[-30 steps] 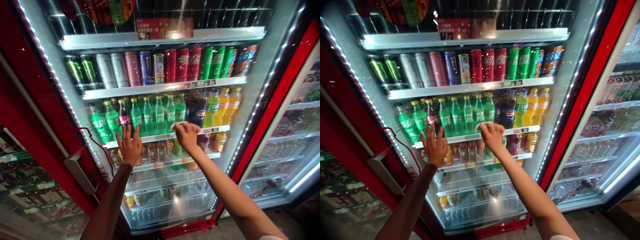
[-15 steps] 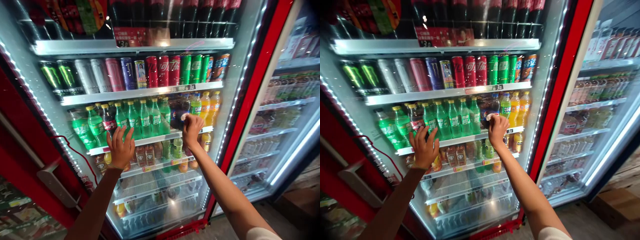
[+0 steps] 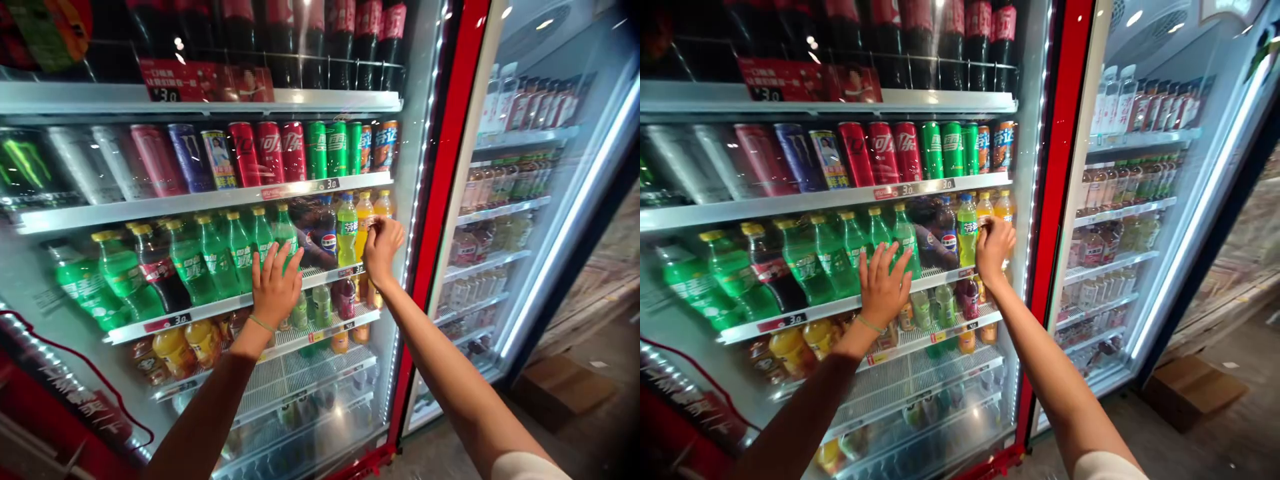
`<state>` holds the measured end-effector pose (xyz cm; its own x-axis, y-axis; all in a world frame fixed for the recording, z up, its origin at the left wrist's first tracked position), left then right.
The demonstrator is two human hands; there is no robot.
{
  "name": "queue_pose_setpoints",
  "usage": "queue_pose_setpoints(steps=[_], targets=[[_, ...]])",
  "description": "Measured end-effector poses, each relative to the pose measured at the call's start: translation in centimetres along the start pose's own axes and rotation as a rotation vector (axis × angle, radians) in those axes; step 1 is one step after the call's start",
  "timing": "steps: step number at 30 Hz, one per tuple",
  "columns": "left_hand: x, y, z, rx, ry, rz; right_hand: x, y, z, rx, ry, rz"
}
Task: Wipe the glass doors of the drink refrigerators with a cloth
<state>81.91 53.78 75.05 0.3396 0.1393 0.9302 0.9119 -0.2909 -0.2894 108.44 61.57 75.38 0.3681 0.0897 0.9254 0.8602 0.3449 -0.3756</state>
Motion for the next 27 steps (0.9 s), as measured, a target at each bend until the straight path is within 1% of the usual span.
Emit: queue_pose_setpoints(steps=[1,2,3,4,5,6,7,8,10,11,12,13,14,15,16,17,18,19,20,21,22,23,24,25,26,27], targets=[[0.1,0.5,0.5,0.011,-0.001,-0.002,-0.2,-0.7,0.3,0.005,-0.039,-0.065],[0.0,0.9,0.8,0.025,-0.001,-0.003,-1.0,-1.4,0.5,0.015,-0.114,-0.193],[-0.1,1.1,1.1,0.037,-0.002,-0.009,-2.3,-1.9,0.5,0.029,-0.212,-0.36],[-0.2,1.2,1.3,0.046,-0.001,-0.017,-3.7,-1.9,0.4,0.049,-0.305,-0.536],[-0.3,1.1,1.4,0.051,0.001,-0.028,-4.9,-1.2,0.0,0.067,-0.369,-0.682],[-0.4,1.1,1.5,0.05,0.0,-0.037,-5.4,-0.1,-0.4,0.076,-0.391,-0.767],[-0.5,1.0,1.6,0.044,-0.004,-0.044,-4.9,1.5,-0.8,0.069,-0.367,-0.768],[-0.5,1.0,1.7,0.038,-0.011,-0.049,-3.6,3.1,-1.1,0.048,-0.302,-0.682],[-0.4,1.2,2.0,0.036,-0.036,-0.056,0.6,5.5,-1.2,0.007,-0.123,-0.364],[-0.3,1.4,2.2,0.04,-0.048,-0.065,2.4,5.9,-1.1,0.003,-0.056,-0.217],[-0.3,1.5,2.3,0.048,-0.058,-0.077,3.8,5.4,-0.8,0.012,-0.023,-0.12],[-0.2,1.7,2.5,0.058,-0.064,-0.086,4.5,4.2,-0.4,0.028,-0.034,-0.098],[-0.2,1.9,2.6,0.064,-0.068,-0.092,4.5,2.5,0.0,0.048,-0.09,-0.153],[-0.2,2.0,2.6,0.066,-0.069,-0.097,3.7,0.7,0.4,0.068,-0.182,-0.269],[-0.2,2.2,2.7,0.065,-0.069,-0.101,2.2,-0.8,0.5,0.089,-0.284,-0.421],[-0.2,2.3,2.7,0.064,-0.067,-0.103,0.5,-1.9,0.4,0.112,-0.377,-0.584],[-0.2,2.4,2.7,0.069,-0.064,-0.104,-1.2,-2.2,0.1,0.128,-0.452,-0.726],[-0.3,2.4,2.7,0.079,-0.06,-0.104,-2.3,-1.8,-0.3,0.136,-0.496,-0.822],[-0.2,2.5,2.7,0.093,-0.056,-0.101,-2.6,-0.9,-0.5,0.133,-0.509,-0.856],[-0.2,2.6,2.7,0.108,-0.053,-0.096,-2.1,0.2,-0.6,0.119,-0.487,-0.819],[-0.2,2.6,2.7,0.124,-0.049,-0.091,-0.7,1.3,-0.4,0.1,-0.433,-0.719],[-0.1,2.7,2.7,0.138,-0.042,-0.086,1.0,2.1,-0.2,0.081,-0.356,-0.581],[-0.1,2.8,2.7,0.149,-0.034,-0.083,2.8,2.4,0.0,0.07,-0.272,-0.441],[-0.1,2.8,2.7,0.158,-0.026,-0.079,4.3,2.1,0.2,0.069,-0.202,-0.329],[0.0,2.9,2.7,0.165,-0.018,-0.076,5.1,1.2,0.5,0.076,-0.164,-0.273],[0.0,2.9,2.7,0.169,-0.014,-0.073,5.2,-0.2,0.7,0.092,-0.166,-0.288]])
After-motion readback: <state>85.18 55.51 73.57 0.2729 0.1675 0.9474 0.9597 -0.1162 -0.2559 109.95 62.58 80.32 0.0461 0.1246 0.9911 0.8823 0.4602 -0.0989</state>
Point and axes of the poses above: each hand's wrist, its own x-axis towards the middle knuckle, its own z-axis out of the palm, y = z × x, the point moved 4 cm from there along x, towards the middle knuckle, and after that the axes turned 2 degrees about x, right-handed, at the moved point
